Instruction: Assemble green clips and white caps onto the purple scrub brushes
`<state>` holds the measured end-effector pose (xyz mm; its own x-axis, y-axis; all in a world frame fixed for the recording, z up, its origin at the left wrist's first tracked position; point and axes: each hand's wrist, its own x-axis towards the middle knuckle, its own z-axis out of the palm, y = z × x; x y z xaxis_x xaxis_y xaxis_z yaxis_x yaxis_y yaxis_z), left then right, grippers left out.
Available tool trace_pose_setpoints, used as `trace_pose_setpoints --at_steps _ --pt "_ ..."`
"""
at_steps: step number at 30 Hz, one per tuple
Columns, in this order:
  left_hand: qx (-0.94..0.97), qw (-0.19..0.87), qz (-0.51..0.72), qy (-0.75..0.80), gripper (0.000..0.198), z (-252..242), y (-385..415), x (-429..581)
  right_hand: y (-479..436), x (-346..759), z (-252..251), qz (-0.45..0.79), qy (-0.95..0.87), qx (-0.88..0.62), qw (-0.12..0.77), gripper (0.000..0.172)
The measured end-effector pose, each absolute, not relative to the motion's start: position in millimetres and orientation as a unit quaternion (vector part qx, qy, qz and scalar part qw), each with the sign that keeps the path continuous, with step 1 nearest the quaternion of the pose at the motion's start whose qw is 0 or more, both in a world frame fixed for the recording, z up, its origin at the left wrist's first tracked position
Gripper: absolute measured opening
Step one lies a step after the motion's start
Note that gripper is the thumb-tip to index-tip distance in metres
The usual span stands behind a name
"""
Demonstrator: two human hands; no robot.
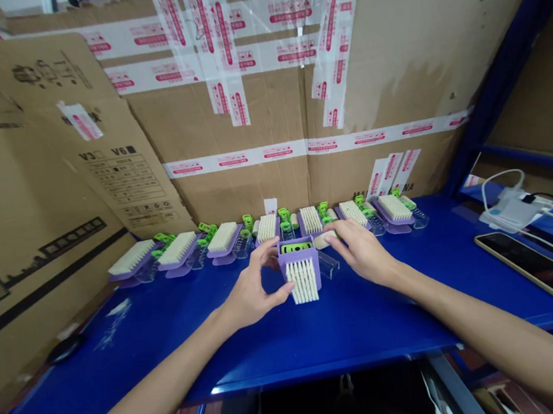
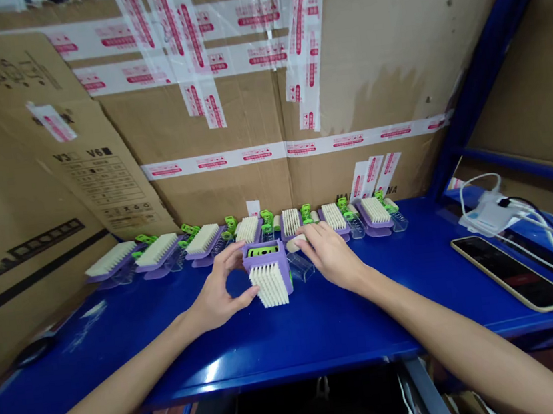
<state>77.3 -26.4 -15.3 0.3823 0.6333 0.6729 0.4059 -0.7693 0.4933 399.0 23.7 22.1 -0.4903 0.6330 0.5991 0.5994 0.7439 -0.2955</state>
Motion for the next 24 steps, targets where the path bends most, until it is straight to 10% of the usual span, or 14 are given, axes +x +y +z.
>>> trace_pose_setpoints --at_steps 24 --pt "0.832 0.138 0.449 0.294 0.094 -15.0 -32.3 80.3 17.4 395.8 21.8 0.015 -0.831 -0.315 0.459 0.026"
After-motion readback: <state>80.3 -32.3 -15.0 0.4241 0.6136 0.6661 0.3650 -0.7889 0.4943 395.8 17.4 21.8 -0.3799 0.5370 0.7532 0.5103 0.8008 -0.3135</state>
